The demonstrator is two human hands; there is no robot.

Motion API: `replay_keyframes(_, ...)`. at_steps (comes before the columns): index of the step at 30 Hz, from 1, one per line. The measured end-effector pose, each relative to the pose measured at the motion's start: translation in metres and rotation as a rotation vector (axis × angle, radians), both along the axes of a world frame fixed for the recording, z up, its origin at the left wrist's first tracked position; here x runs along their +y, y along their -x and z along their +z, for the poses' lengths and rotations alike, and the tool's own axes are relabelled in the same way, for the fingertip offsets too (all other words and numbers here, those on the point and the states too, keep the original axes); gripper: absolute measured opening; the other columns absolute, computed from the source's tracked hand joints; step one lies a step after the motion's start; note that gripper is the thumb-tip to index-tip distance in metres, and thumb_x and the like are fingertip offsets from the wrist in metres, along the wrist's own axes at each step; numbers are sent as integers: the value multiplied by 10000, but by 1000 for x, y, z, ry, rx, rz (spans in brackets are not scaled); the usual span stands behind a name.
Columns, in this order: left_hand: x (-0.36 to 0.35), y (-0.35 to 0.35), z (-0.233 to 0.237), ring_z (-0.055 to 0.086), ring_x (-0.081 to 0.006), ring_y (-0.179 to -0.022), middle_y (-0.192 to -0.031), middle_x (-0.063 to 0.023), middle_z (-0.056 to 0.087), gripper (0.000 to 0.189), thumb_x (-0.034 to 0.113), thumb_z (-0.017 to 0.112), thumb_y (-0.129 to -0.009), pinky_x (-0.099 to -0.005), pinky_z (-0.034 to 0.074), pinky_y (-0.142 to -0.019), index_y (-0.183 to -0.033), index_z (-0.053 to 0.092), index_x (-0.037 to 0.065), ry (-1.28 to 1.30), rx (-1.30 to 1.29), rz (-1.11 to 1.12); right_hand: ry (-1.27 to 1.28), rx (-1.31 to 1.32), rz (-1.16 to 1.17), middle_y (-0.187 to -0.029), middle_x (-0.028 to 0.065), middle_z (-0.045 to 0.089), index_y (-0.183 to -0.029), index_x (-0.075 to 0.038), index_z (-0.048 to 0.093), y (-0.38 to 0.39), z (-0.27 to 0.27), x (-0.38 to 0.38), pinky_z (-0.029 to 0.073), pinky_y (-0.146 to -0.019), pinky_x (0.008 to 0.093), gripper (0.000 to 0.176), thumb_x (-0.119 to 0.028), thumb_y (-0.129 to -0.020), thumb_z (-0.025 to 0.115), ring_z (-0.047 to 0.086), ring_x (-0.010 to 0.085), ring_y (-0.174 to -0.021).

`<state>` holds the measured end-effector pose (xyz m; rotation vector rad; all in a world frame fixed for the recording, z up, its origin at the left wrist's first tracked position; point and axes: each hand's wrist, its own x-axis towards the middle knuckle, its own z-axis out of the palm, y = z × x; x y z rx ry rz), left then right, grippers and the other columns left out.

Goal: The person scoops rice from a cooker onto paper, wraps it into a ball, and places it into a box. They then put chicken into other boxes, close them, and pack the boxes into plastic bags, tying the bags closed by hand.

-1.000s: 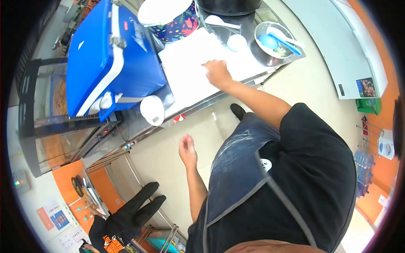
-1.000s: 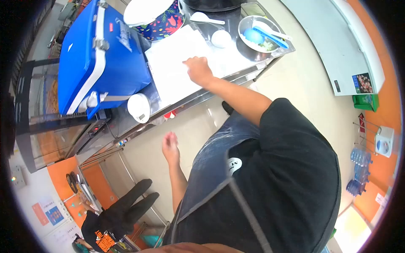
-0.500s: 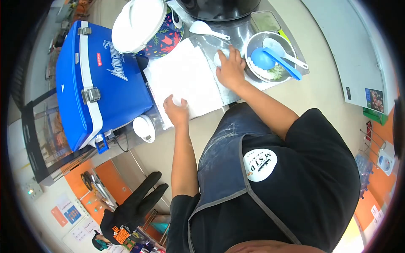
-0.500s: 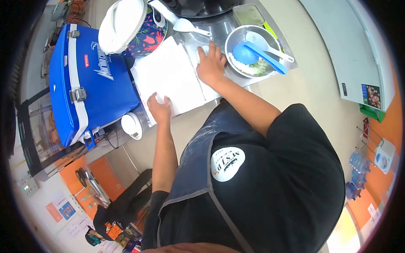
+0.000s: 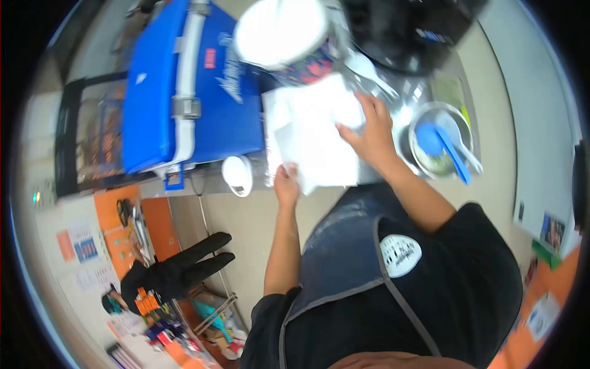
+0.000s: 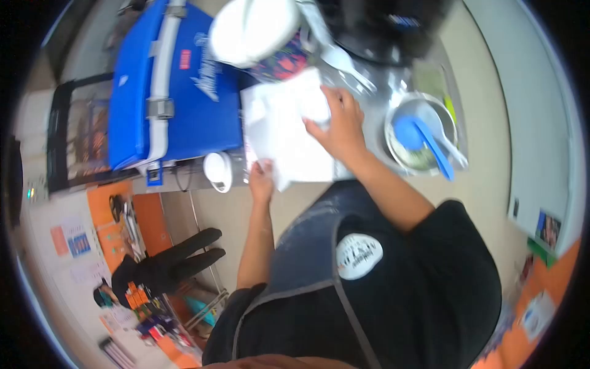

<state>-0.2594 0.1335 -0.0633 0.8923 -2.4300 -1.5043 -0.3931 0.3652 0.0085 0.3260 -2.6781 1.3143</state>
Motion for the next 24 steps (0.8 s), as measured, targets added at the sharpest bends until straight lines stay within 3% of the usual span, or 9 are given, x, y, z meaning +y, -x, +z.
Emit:
replay_keyframes(1,-8,-4,-14,584,-115,-797,-911,-68,664,234,196,554,-1003,-274,478,-726,-1083,593,-20,42,29,-23,-9,40,104,-1355,209,436,-1406,-113,444,4,10,-13,373,-979,510,756,-359,-765,762,460,378,-1202)
replay_keyframes(3,-24,-11,-47,609,-125,-812,-933,-79,677,250,181,553,-998,-277,487,-743,-1121,585,-35,-156,29,6,-100,19,219,-1338,208,451,-1403,-114,451,4,19,-39,374,-976,508,751,-354,-763,762,466,377,-1198)
replay_keyframes(9,-28,-15,-28,645,-126,-873,-1007,-95,693,296,155,568,-988,-268,499,-763,-1207,546,-43,-180,-78,75,-423,-79,413,-1284,176,460,-1425,-145,436,-3,-42,-87,364,-928,490,768,-359,-760,755,462,342,-1160)
replay_keyframes(11,-32,-18,-38,654,-136,-844,-975,-96,695,318,171,598,-972,-275,506,-743,-1199,553,-47,-148,-1,109,-529,-165,469,-1266,168,462,-1423,-153,438,-8,-52,-83,364,-924,482,767,-357,-755,755,457,331,-1154)
replay_keyframes(13,-36,-16,-36,682,-224,-888,-1000,-149,705,327,182,622,-943,-321,517,-803,-1192,584,-26,128,-146,167,-522,-150,438,-1257,161,458,-1419,-166,443,-13,-48,-80,365,-919,482,767,-358,-745,754,447,322,-1151)
replay_keyframes(15,-36,-16,-31,684,-241,-889,-999,-154,703,333,184,633,-931,-336,520,-806,-1189,588,-22,183,-139,170,-554,-199,444,-1259,166,460,-1425,-172,439,-12,-39,-77,373,-922,483,783,-369,-735,753,451,333,-1158)
replay_keyframes(17,-35,-13,-26,686,-257,-891,-998,-159,702,339,186,643,-919,-352,523,-810,-1186,591,-18,239,-130,166,-684,-379,505,-1252,171,465,-1429,-168,433,-10,-20,-75,383,-926,484,802,-373,-725,759,457,345,-1164)
replay_keyframes(21,-33,-4,-13,682,-278,-883,-994,-170,698,330,159,649,-905,-370,522,-808,-1182,595,-14,247,-71,135,-509,-202,427,-1293,168,463,-1433,-166,423,-12,-10,-81,388,-943,488,819,-361,-717,771,463,342,-1173)
replay_keyframes(24,-32,-4,-11,665,-298,-931,-1036,-180,681,346,135,654,-887,-384,509,-833,-1192,583,-14,277,-96,94,-525,-204,477,-1333,161,451,-1446,-170,403,-4,-35,-93,387,-948,493,836,-334,-718,778,453,338,-1187)
